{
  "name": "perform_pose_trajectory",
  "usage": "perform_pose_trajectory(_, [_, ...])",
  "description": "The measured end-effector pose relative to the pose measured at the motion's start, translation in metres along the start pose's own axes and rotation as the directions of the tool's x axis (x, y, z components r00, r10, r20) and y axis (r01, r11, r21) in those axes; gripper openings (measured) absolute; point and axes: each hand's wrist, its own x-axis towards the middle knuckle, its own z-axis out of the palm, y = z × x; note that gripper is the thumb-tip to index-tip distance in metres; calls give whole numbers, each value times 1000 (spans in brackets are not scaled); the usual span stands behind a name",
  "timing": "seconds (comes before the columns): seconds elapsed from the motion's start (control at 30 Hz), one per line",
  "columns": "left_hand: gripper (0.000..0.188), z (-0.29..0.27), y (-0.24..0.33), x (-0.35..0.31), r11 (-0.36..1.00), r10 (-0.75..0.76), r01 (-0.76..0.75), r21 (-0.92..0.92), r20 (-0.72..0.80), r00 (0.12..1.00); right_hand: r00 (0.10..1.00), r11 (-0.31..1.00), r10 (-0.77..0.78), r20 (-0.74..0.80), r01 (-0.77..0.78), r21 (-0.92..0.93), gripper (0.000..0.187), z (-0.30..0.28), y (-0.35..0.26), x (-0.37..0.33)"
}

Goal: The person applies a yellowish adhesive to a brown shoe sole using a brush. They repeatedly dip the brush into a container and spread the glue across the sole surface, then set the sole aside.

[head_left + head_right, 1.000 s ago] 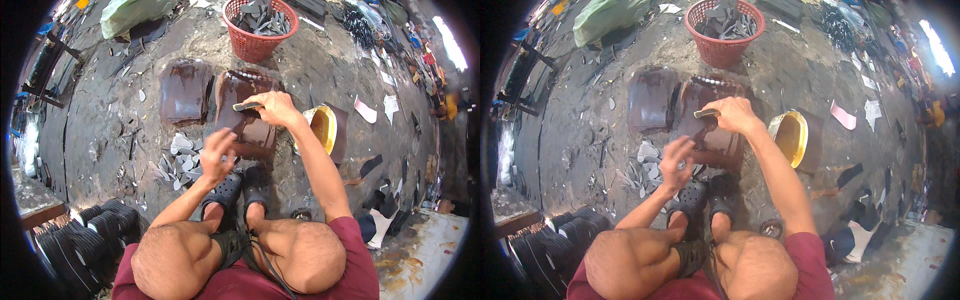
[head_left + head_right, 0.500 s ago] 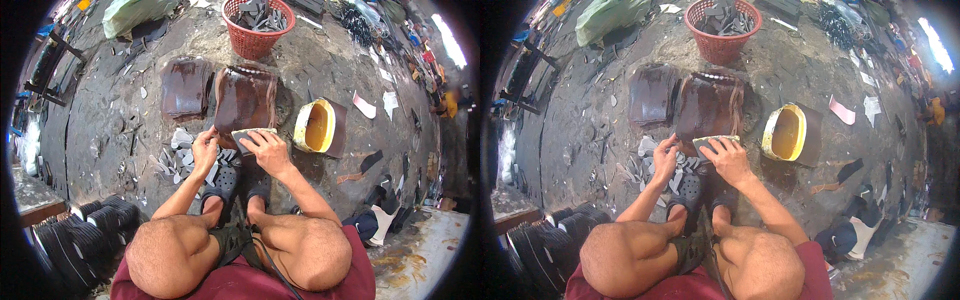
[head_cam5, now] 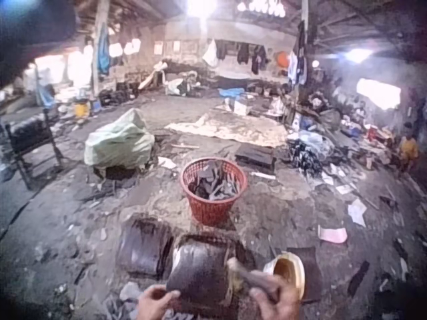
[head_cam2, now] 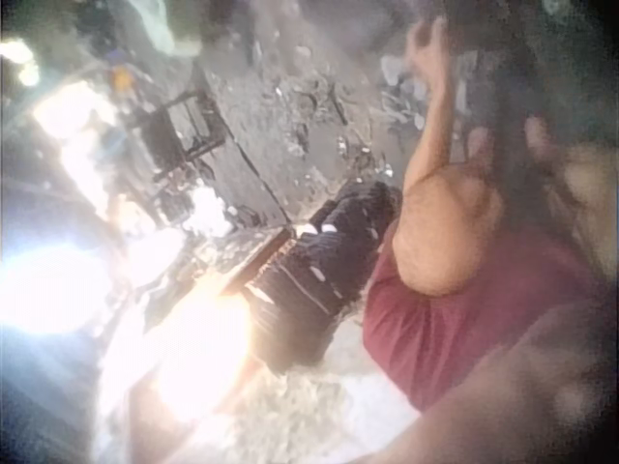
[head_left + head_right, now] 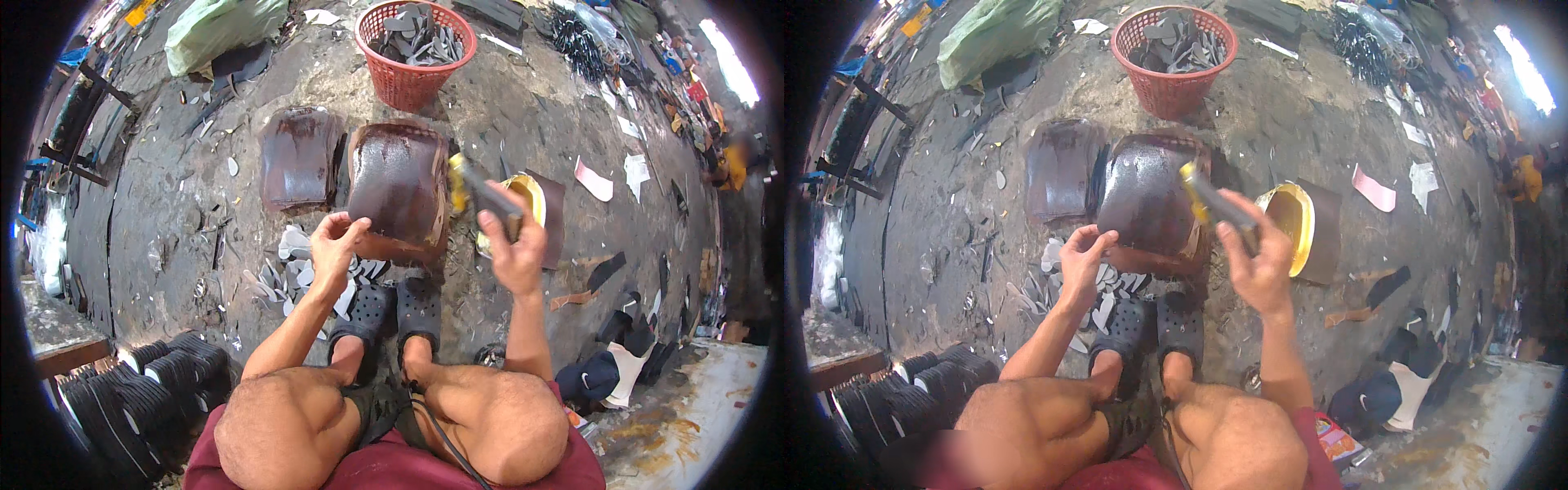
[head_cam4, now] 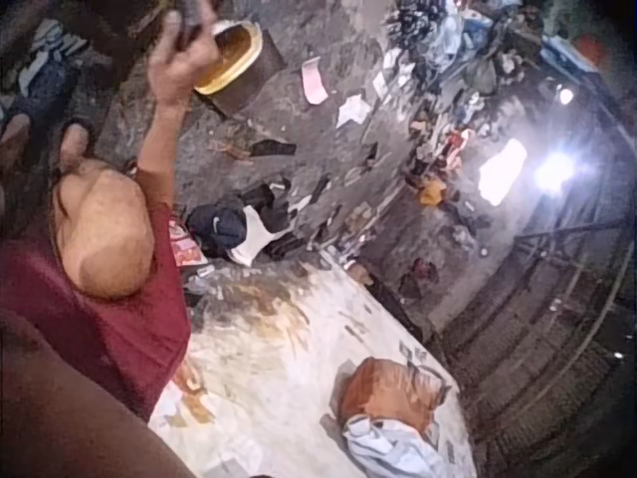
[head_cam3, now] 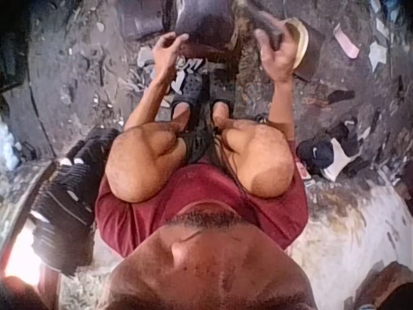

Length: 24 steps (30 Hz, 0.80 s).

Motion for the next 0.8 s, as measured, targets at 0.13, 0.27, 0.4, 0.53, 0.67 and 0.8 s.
perform_pose_trajectory(0.13, [51, 40, 33, 0, 957, -162, 160, -243, 12, 987, 984, 992, 20, -176, 2, 127, 39, -9, 1, 17])
perform_pose_trajectory(0.27, [59, 29, 45, 50, 950, 69, -68, -304, -8, 998, 979, 992, 15, -204, 11, 125, 42, -4, 7, 16])
perform_pose_trajectory(0.4, [60, -14, 53, 97, 921, 16, -121, -369, -274, 961, 973, 990, 21, -231, 12, 140, 43, -3, 8, 12])
perform_pose_trajectory(0.53, [62, -110, -7, 167, 962, -116, -6, -272, -429, 896, 974, 988, 53, -222, -18, 153, 41, 2, 10, 14])
perform_pose_trajectory(0.67, [78, -133, -36, 173, 973, -211, 132, -191, -489, 847, 974, 996, 17, -227, 5, 93, 41, -1, 17, 21])
perform_pose_trajectory(0.8, [67, -91, -62, 101, 942, 333, -238, 238, -554, 763, 989, 989, 78, -127, -93, -118, 41, 0, 28, 53])
